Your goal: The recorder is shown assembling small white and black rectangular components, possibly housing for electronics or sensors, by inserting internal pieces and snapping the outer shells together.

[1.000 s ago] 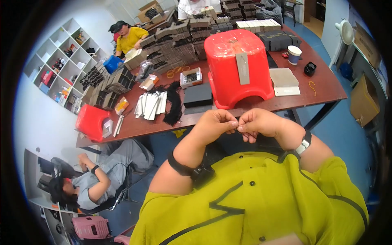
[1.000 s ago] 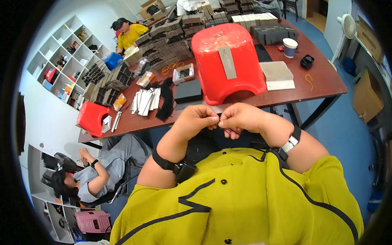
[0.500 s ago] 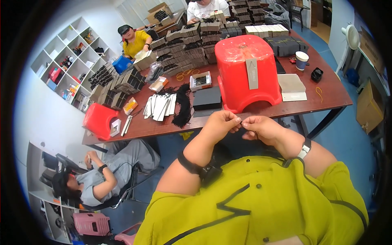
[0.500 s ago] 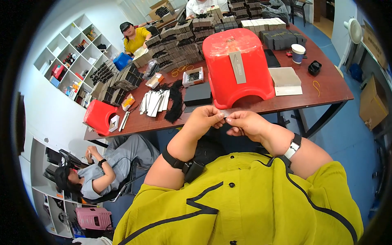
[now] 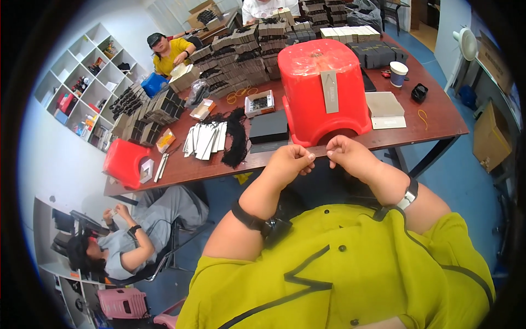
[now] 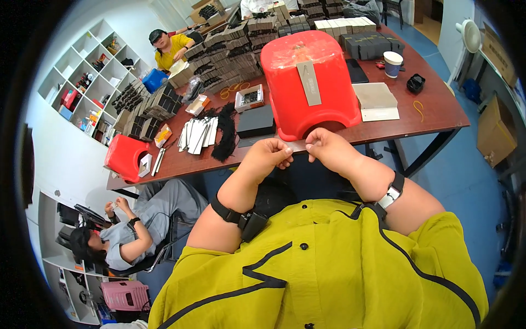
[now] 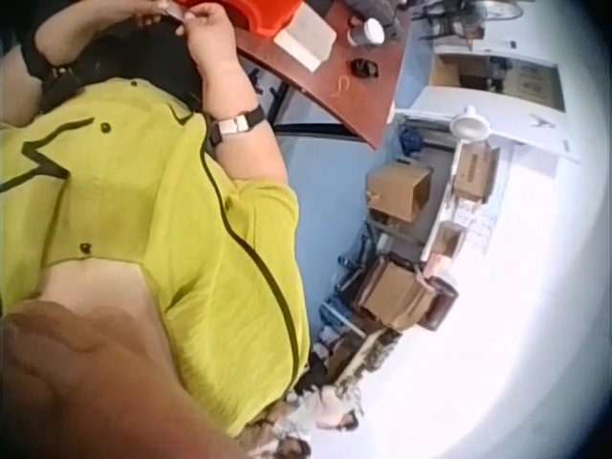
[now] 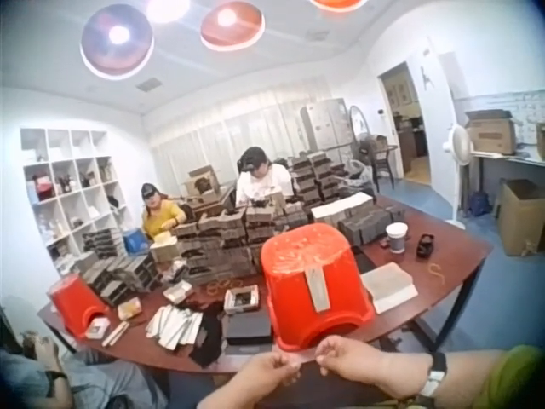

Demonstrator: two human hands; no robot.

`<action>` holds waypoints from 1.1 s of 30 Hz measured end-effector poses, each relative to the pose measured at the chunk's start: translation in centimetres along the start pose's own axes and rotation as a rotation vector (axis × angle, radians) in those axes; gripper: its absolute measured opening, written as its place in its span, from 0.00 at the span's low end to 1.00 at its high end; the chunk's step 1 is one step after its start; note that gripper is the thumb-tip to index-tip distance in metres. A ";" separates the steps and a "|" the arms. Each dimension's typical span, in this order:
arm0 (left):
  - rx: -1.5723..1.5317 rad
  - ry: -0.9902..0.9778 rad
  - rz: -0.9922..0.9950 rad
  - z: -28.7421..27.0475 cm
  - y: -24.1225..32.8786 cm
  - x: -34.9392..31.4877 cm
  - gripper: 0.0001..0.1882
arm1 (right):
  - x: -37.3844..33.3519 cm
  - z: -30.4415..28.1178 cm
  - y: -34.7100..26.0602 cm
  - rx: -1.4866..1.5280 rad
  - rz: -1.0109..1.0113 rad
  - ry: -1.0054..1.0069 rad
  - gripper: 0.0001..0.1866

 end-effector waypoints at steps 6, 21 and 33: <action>-0.044 0.072 0.010 0.4 -0.4 -0.2 0.07 | -0.4 -0.6 -1.8 -0.300 -0.042 0.195 0.14; -0.101 0.091 0.080 0.3 -0.4 0.2 0.07 | -1.1 -0.6 -2.0 -0.162 -0.053 0.128 0.07; 0.192 0.127 0.229 -0.2 0.4 -0.3 0.07 | -1.0 -0.3 -1.3 -0.262 -0.164 0.091 0.07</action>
Point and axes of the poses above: each hand's wrist, its own x-axis towards the middle knuckle, its own z-axis out of the palm, y = z × x, the point moved 1 cm from there along x, towards the middle knuckle, and after that the axes turned 8 degrees about z, right-handed, at the moved point
